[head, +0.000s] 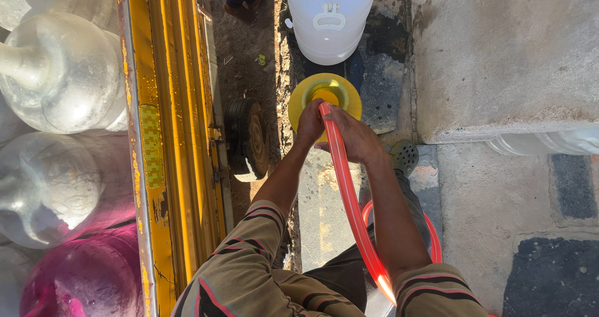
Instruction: The person uses a red siphon hose to transfer liquid from a large purple water bottle into a yellow container, then into a clear water bottle. The person handles the hose and bottles to manage the flow and positioning of the containers.
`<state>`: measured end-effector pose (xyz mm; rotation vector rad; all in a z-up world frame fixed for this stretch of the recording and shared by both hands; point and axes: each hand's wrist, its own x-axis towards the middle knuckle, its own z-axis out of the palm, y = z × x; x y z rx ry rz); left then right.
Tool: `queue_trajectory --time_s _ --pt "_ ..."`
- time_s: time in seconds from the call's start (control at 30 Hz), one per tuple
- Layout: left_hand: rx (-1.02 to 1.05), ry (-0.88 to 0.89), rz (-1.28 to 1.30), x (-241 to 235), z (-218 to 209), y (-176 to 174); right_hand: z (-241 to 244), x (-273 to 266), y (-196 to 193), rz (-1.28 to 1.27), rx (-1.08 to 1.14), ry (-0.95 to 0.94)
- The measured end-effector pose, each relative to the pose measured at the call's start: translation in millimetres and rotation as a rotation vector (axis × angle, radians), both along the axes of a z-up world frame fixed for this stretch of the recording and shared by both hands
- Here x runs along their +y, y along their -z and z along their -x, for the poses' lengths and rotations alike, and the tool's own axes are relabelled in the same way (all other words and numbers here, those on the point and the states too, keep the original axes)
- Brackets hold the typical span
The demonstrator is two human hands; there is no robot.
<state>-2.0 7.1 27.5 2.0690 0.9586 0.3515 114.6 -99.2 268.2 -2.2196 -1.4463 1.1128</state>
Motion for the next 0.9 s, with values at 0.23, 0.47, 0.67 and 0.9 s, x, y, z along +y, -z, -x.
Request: queue_trajectory --time_s 0.23,0.47,0.67,0.9 --pt "-0.047 0.019 -0.039 -1.3 1.9 7.4 -2.3 -2.4 -0.8 -0.026 0.018 0.016" --pt "-0.058 0.012 -0.028 1.8 1.8 5.1 -2.6 -0.2 5.2 -0.004 -0.001 -0.003" --pt "-0.060 0.000 -0.014 1.8 0.9 0.9 -0.9 3.8 4.8 0.042 0.004 0.016" --pt "-0.078 0.022 -0.014 2.6 3.2 4.6 -3.4 0.1 15.7 -0.013 0.015 -0.004"
